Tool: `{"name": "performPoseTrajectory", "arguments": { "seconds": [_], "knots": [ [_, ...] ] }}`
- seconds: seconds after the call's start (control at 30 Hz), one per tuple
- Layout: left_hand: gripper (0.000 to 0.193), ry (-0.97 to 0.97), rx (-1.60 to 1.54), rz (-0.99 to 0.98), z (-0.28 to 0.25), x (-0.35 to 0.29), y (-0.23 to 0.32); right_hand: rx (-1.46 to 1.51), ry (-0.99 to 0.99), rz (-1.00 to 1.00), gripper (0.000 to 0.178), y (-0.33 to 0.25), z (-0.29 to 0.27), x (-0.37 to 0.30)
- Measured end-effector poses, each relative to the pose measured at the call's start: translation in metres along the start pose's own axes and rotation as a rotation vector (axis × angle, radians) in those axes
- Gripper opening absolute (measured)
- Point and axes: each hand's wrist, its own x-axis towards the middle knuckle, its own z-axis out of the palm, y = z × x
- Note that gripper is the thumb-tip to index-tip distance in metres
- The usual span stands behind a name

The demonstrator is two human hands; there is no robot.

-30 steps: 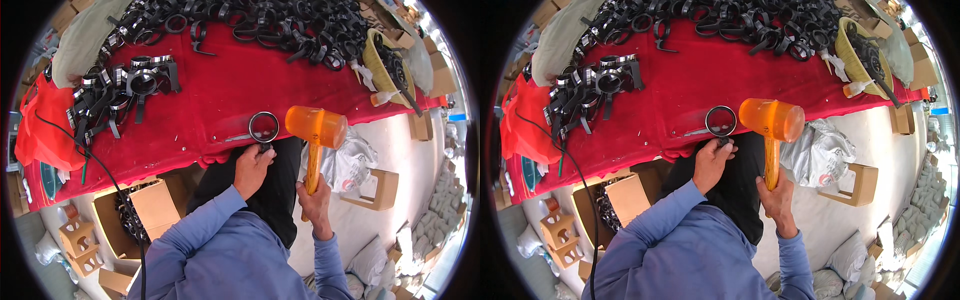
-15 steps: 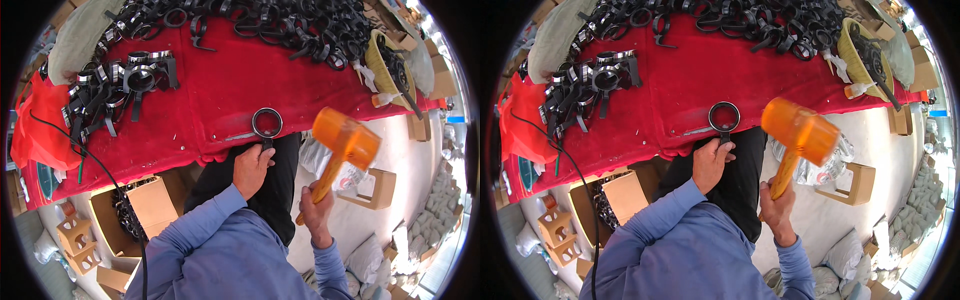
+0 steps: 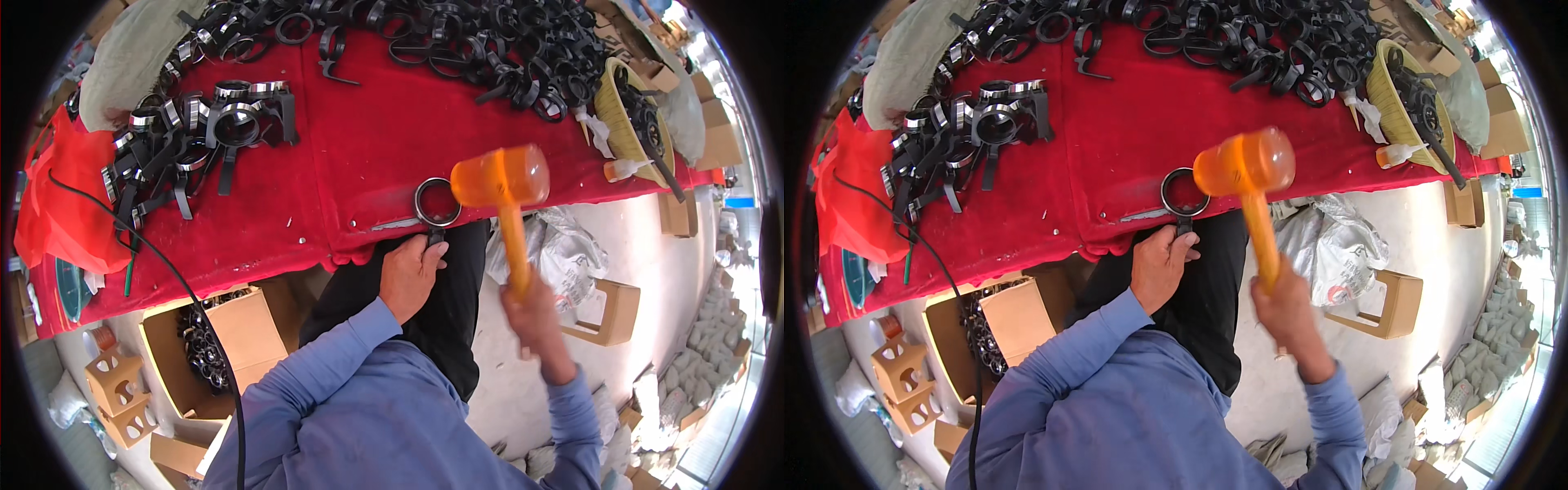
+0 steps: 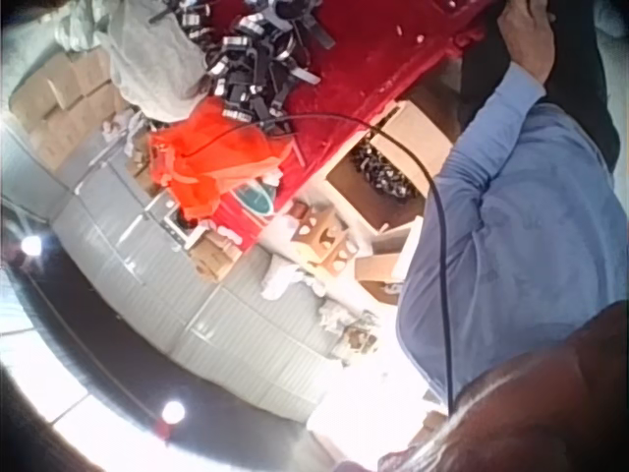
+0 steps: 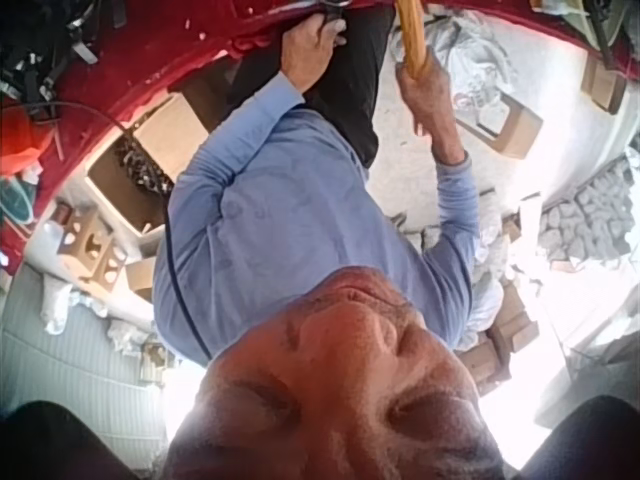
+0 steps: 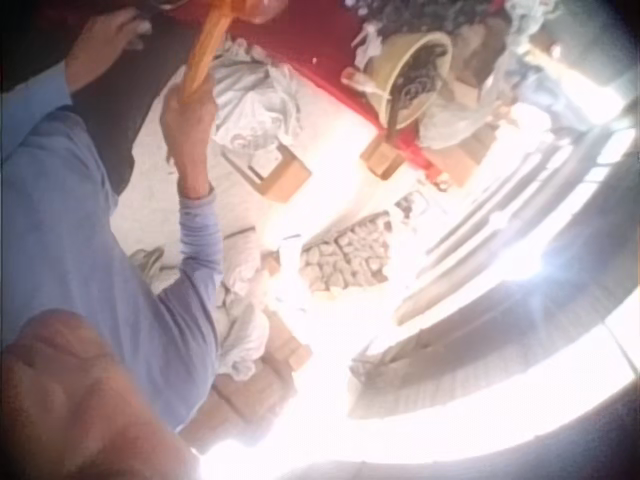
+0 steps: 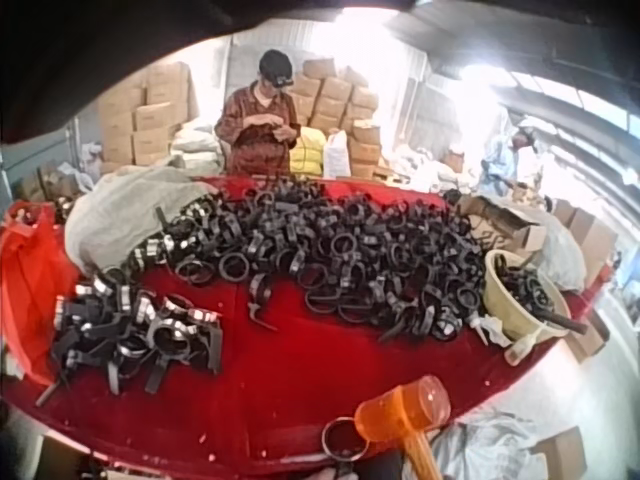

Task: The person assembles metal rings into plastic clamp brackets by fitting them together by hand and tapping them into place using a mallet, placing the assembled pieces into a cardboard box.

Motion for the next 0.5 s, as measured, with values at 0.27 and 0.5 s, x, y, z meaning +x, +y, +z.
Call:
{"name": "performPoseTrajectory", "arguments": {
  "seconds": [0.27,0.5],
  "knots": [
    [0.027,0.004,0.018,0.017,-0.002,0.000,0.002,-0.012,0.128,-0.012,0.026,-0.040,-0.032,0.033],
    [0.029,-0.011,0.048,-0.002,-0.011,0.000,-0.003,-0.174,-0.138,-0.098,0.030,-0.084,-0.058,0.063]
  ]
}}
